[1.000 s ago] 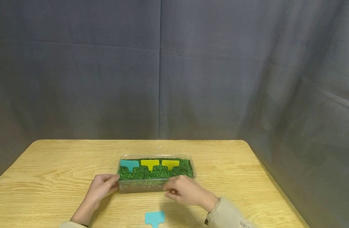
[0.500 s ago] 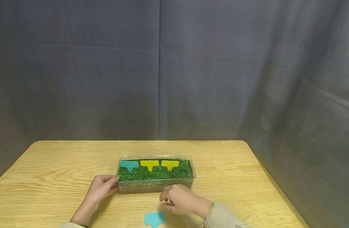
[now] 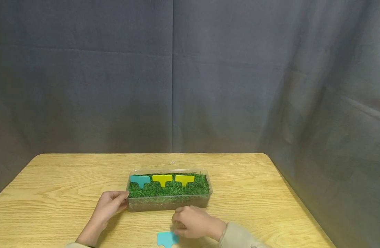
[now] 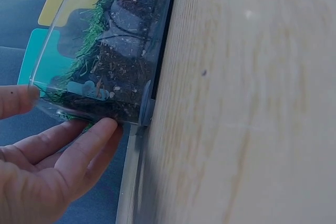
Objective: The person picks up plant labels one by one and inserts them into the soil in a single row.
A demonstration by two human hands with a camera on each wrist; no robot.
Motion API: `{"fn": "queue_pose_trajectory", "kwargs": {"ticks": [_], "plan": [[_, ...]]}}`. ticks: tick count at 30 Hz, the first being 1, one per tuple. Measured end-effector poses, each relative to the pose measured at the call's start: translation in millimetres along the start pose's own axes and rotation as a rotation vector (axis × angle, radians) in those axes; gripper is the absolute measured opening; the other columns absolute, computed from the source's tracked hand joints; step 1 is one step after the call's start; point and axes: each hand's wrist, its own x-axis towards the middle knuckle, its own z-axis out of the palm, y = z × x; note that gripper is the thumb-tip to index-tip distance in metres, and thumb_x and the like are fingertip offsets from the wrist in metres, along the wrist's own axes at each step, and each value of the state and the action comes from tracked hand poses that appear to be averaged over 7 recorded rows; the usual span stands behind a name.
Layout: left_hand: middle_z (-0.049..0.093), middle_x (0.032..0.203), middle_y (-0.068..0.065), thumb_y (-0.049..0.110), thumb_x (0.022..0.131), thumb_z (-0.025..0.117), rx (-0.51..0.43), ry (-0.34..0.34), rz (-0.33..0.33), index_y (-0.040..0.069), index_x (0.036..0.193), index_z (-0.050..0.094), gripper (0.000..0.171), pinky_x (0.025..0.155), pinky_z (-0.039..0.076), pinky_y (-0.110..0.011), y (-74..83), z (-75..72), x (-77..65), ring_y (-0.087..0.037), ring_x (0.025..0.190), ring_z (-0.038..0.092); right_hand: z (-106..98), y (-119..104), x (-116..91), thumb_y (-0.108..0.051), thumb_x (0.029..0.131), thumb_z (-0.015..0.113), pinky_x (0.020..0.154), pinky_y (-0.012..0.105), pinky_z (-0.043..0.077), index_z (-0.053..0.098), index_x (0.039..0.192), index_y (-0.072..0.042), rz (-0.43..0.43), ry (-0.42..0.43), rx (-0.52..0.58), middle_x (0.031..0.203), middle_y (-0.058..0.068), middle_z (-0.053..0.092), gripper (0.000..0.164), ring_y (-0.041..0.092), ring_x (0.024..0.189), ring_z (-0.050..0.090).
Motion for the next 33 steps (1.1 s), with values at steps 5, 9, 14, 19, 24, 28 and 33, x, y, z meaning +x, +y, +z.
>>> {"fn": "queue_pose_trajectory", "kwargs": {"ticks": [5,9,14,19,24,28,33], "plan": [[0.044,0.124,-0.035,0.014,0.094,0.047,-0.001,0.000,-0.003,-0.020,0.115,0.050,0.040,0.087,0.051,-0.037,0.0,-0.3,-0.4,-0.039,0.108,0.052,4.2,0.5,1.1,-0.026,0.082,0.068,0.058,0.004,0.041,0.068,0.096,-0.011,-0.012,-0.009,-0.038,0.089,-0.007,0.063,0.020,-0.006,0.067,0.049],[0.045,0.123,-0.035,0.014,0.094,0.046,0.004,0.000,-0.003,-0.020,0.115,0.049,0.040,0.086,0.051,-0.037,0.3,-0.2,-0.1,-0.038,0.106,0.054,5.6,-0.2,1.5,-0.028,0.082,0.068,0.051,0.004,0.036,0.067,0.091,-0.013,-0.021,-0.016,-0.060,0.081,-0.010,0.058,0.018,-0.005,0.061,0.042],[0.044,0.123,-0.034,0.014,0.094,0.047,0.003,0.001,-0.010,-0.020,0.115,0.050,0.040,0.087,0.051,-0.037,0.8,-0.3,-0.5,-0.036,0.106,0.053,9.6,-0.2,1.9,-0.035,0.079,0.069,0.045,0.005,0.028,0.065,0.086,-0.015,-0.027,-0.030,-0.102,0.070,-0.014,0.047,0.022,-0.004,0.056,0.035],[0.043,0.124,-0.035,0.015,0.094,0.047,0.001,-0.005,-0.014,-0.020,0.116,0.049,0.041,0.087,0.051,-0.037,1.2,-0.4,-0.5,-0.038,0.108,0.052,11.0,0.2,2.4,-0.045,0.077,0.068,0.044,0.005,0.028,0.065,0.086,-0.016,-0.023,-0.046,-0.105,0.067,-0.015,0.043,0.031,-0.005,0.054,0.034],[0.043,0.125,-0.035,0.013,0.095,0.046,0.001,-0.002,-0.017,-0.019,0.116,0.049,0.039,0.087,0.051,-0.037,1.3,-0.2,0.2,-0.038,0.108,0.052,11.0,-0.7,3.2,-0.046,0.076,0.069,0.044,0.006,0.029,0.065,0.089,-0.015,-0.008,-0.077,-0.056,0.066,-0.014,0.043,0.034,-0.003,0.053,0.036],[0.042,0.125,-0.036,0.013,0.095,0.046,0.003,-0.010,-0.007,-0.021,0.116,0.048,0.040,0.087,0.051,-0.039,1.1,0.3,0.8,-0.040,0.109,0.051,11.6,-0.9,3.9,-0.044,0.076,0.070,0.045,0.007,0.031,0.065,0.091,-0.014,0.012,-0.098,-0.025,0.068,-0.013,0.045,0.034,-0.003,0.054,0.037],[0.043,0.124,-0.035,0.012,0.095,0.046,0.001,-0.006,-0.012,-0.021,0.116,0.048,0.039,0.087,0.051,-0.038,1.4,0.4,0.3,-0.038,0.107,0.052,12.3,-2.7,4.9,-0.040,0.075,0.072,0.047,0.005,0.034,0.065,0.093,-0.013,0.031,-0.116,-0.019,0.072,-0.013,0.049,0.034,-0.005,0.054,0.039]]}}
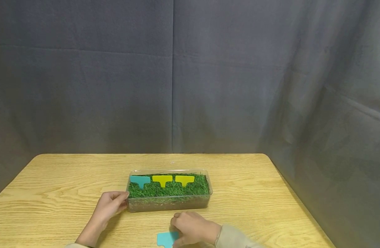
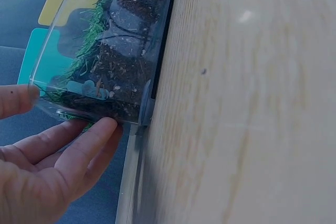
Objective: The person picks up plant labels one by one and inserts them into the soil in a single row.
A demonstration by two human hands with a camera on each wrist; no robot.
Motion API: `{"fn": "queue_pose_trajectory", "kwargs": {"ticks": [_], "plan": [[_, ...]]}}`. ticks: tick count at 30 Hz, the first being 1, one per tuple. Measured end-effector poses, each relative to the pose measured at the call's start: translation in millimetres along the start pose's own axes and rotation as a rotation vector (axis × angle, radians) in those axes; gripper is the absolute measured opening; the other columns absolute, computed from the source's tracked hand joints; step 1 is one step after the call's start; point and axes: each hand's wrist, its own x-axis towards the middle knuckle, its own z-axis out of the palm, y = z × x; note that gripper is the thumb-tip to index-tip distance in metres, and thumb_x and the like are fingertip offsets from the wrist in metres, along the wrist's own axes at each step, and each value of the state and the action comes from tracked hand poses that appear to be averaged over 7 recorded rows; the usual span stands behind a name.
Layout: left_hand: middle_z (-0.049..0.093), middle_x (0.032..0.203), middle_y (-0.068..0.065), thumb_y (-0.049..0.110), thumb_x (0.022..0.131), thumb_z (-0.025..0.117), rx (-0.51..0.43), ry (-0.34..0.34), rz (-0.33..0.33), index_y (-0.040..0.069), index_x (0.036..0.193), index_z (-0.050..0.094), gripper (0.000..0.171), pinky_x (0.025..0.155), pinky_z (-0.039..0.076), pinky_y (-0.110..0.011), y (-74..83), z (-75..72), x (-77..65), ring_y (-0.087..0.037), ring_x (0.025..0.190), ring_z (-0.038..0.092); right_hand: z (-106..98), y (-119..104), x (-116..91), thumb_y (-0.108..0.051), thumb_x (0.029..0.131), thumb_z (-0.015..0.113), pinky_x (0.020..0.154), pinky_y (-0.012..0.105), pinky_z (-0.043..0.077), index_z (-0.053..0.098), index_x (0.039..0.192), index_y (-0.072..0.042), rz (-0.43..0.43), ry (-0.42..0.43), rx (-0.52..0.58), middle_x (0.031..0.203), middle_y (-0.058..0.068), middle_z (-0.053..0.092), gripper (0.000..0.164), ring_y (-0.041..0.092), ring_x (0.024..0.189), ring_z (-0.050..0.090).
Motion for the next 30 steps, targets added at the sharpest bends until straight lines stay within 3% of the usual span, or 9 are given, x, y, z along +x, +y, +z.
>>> {"fn": "queue_pose_trajectory", "kwargs": {"ticks": [8,15,30], "plan": [[0.043,0.124,-0.035,0.014,0.094,0.046,-0.005,-0.002,-0.002,-0.020,0.116,0.048,0.040,0.088,0.051,-0.037,-0.4,-1.3,-1.9,-0.037,0.107,0.052,1.2,-0.9,1.1,-0.036,0.074,0.074,0.047,0.006,0.033,0.064,0.092,-0.014,0.006,0.008,0.021,0.071,-0.013,0.048,0.031,-0.005,0.055,0.039],[0.042,0.125,-0.036,0.014,0.095,0.046,-0.007,-0.007,-0.002,-0.020,0.117,0.048,0.040,0.087,0.051,-0.038,-0.9,-1.3,-0.3,-0.037,0.107,0.053,4.2,-2.2,1.7,-0.025,0.073,0.077,0.052,0.002,0.037,0.068,0.091,-0.012,-0.001,0.040,0.090,0.078,-0.011,0.061,0.024,-0.007,0.062,0.046],[0.043,0.124,-0.035,0.017,0.094,0.048,0.000,-0.009,0.003,-0.020,0.116,0.049,0.043,0.086,0.052,-0.037,-0.7,-1.5,-1.4,-0.037,0.107,0.053,2.6,-14.5,1.2,-0.007,0.073,0.072,0.053,0.009,0.038,0.069,0.088,-0.015,0.136,-0.009,0.123,0.079,-0.011,0.056,0.017,-0.001,0.065,0.043]]}}
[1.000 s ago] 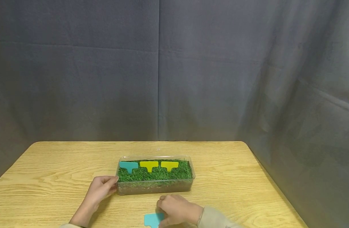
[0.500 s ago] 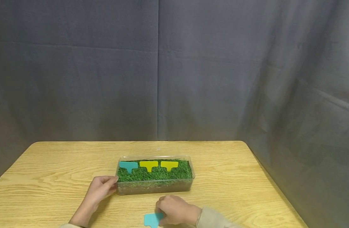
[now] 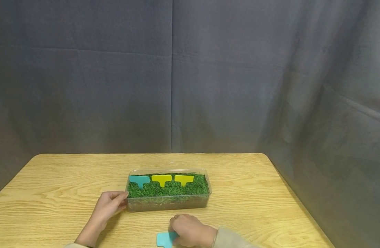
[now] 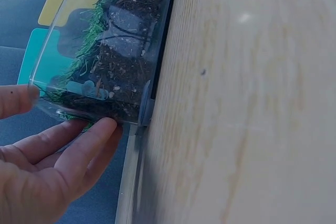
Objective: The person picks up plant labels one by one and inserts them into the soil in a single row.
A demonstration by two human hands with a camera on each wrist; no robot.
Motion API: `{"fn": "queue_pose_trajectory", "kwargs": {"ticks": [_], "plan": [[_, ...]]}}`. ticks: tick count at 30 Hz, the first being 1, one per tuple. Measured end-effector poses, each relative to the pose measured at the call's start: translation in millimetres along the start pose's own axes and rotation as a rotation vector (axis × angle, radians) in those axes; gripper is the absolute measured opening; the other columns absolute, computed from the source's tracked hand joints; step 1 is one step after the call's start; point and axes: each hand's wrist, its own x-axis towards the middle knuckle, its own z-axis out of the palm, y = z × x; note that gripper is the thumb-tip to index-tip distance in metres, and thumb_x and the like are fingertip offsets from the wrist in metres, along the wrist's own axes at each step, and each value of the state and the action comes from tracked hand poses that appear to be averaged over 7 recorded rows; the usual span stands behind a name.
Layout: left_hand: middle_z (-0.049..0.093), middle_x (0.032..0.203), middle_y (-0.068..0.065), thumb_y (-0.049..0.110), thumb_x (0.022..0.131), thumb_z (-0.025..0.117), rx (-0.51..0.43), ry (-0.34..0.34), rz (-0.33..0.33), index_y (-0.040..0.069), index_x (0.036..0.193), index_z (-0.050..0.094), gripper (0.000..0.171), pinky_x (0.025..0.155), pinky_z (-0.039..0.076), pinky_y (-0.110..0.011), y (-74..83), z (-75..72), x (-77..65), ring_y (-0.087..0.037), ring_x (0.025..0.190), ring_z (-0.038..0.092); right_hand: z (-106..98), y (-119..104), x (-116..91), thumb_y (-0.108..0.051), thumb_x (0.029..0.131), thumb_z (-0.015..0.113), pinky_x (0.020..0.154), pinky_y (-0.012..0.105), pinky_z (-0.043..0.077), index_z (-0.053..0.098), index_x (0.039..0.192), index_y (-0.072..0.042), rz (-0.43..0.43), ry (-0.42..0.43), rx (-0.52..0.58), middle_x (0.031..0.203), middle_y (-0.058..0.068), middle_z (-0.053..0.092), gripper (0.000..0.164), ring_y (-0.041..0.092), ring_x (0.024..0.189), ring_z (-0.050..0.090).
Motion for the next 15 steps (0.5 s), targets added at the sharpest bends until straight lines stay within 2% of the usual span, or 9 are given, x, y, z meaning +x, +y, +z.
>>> {"fn": "queue_pose_trajectory", "kwargs": {"ticks": [8,15], "plan": [[0.042,0.124,-0.036,0.013,0.096,0.045,0.008,0.003,-0.004,-0.021,0.116,0.048,0.039,0.087,0.051,-0.039,-1.6,0.6,3.0,-0.040,0.108,0.051,2.3,5.1,0.9,-0.010,0.073,0.075,0.054,0.006,0.040,0.067,0.090,-0.009,-0.001,0.014,0.098,0.077,-0.009,0.059,0.019,-0.003,0.064,0.048],[0.044,0.123,-0.036,0.012,0.095,0.046,0.000,0.006,0.004,-0.021,0.115,0.048,0.039,0.086,0.051,-0.039,-1.8,1.0,3.0,-0.038,0.107,0.053,-4.6,11.6,1.0,-0.014,0.075,0.074,0.047,0.009,0.031,0.068,0.081,-0.007,0.001,-0.057,0.279,0.058,-0.011,0.045,0.011,0.000,0.051,0.033]]}}
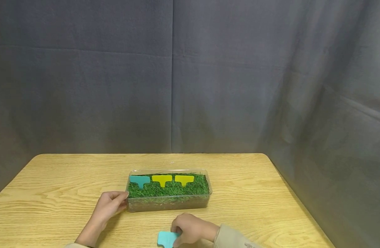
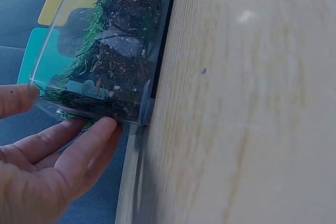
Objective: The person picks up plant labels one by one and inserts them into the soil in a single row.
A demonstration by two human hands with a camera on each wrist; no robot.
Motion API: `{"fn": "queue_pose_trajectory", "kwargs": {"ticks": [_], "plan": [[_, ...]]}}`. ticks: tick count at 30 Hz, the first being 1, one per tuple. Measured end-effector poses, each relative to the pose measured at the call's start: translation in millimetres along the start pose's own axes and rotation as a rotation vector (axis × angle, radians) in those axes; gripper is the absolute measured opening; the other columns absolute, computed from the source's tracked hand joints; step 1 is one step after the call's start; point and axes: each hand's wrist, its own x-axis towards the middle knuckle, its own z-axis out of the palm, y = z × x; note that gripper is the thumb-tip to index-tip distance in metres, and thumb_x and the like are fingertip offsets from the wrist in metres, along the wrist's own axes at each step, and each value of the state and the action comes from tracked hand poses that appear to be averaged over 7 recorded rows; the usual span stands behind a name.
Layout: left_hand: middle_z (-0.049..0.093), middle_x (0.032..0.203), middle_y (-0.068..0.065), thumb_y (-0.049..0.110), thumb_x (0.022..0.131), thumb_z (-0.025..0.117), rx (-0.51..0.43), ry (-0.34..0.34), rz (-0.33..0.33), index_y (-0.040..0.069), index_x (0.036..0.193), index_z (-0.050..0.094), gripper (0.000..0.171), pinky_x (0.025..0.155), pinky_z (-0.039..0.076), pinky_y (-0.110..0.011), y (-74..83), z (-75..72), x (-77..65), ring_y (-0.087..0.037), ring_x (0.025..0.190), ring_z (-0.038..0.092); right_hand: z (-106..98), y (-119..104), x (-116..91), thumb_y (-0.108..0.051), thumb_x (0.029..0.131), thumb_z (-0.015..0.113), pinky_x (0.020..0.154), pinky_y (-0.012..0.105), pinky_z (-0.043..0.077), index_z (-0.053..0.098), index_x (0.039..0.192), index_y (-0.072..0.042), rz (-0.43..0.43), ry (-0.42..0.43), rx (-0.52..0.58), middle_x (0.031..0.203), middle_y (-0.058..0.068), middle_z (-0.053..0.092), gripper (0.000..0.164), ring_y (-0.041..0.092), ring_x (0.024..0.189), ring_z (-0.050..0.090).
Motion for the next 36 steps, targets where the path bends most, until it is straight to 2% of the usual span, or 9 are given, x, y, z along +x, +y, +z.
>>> {"fn": "queue_pose_trajectory", "kwargs": {"ticks": [5,12,20,28,31,36], "plan": [[0.044,0.123,-0.035,0.012,0.094,0.046,-0.007,0.003,-0.006,-0.020,0.116,0.049,0.039,0.087,0.051,-0.037,1.1,-0.1,-1.5,-0.035,0.105,0.054,-1.2,0.8,-2.1,-0.011,0.076,0.073,0.047,0.008,0.033,0.068,0.077,-0.005,-0.031,-0.008,0.049,0.058,-0.013,0.048,0.007,-0.002,0.050,0.034],[0.044,0.123,-0.035,0.016,0.094,0.048,0.001,0.002,-0.004,-0.019,0.115,0.050,0.042,0.086,0.052,-0.037,1.3,-0.7,-1.7,-0.034,0.104,0.055,-1.8,3.0,-3.6,-0.005,0.079,0.068,0.054,0.009,0.042,0.068,0.083,-0.006,-0.027,-0.005,0.066,0.069,-0.011,0.057,0.004,-0.004,0.057,0.042],[0.047,0.120,-0.034,0.013,0.095,0.047,0.008,0.007,-0.002,-0.021,0.115,0.049,0.039,0.084,0.053,-0.036,0.8,-0.2,-0.4,-0.032,0.101,0.057,-5.7,1.0,-6.9,-0.001,0.079,0.066,0.058,0.010,0.044,0.068,0.081,-0.005,-0.014,0.042,0.080,0.069,-0.010,0.058,0.005,-0.004,0.059,0.043],[0.048,0.118,-0.033,0.013,0.095,0.047,0.010,0.012,-0.005,-0.021,0.113,0.050,0.039,0.083,0.053,-0.036,0.7,-0.6,0.1,-0.029,0.097,0.058,-11.5,2.1,-10.1,-0.001,0.081,0.064,0.062,0.010,0.047,0.069,0.081,-0.004,-0.022,0.031,0.131,0.074,-0.007,0.063,0.005,-0.004,0.064,0.051],[0.047,0.120,-0.033,0.013,0.094,0.047,0.010,0.014,-0.008,-0.020,0.113,0.051,0.038,0.083,0.053,-0.036,0.9,-0.7,-0.7,-0.028,0.098,0.058,-14.8,2.2,-11.5,-0.001,0.082,0.063,0.060,0.011,0.046,0.069,0.081,-0.004,-0.026,0.034,0.164,0.072,-0.007,0.062,0.007,-0.004,0.062,0.049],[0.046,0.122,-0.033,0.014,0.093,0.048,0.008,0.018,-0.011,-0.018,0.113,0.052,0.038,0.084,0.053,-0.034,1.1,-0.9,-2.0,-0.027,0.099,0.058,-20.5,0.8,-14.5,0.000,0.083,0.062,0.053,0.010,0.041,0.068,0.080,-0.005,-0.078,0.095,0.158,0.065,-0.007,0.058,0.009,-0.003,0.053,0.039]]}}
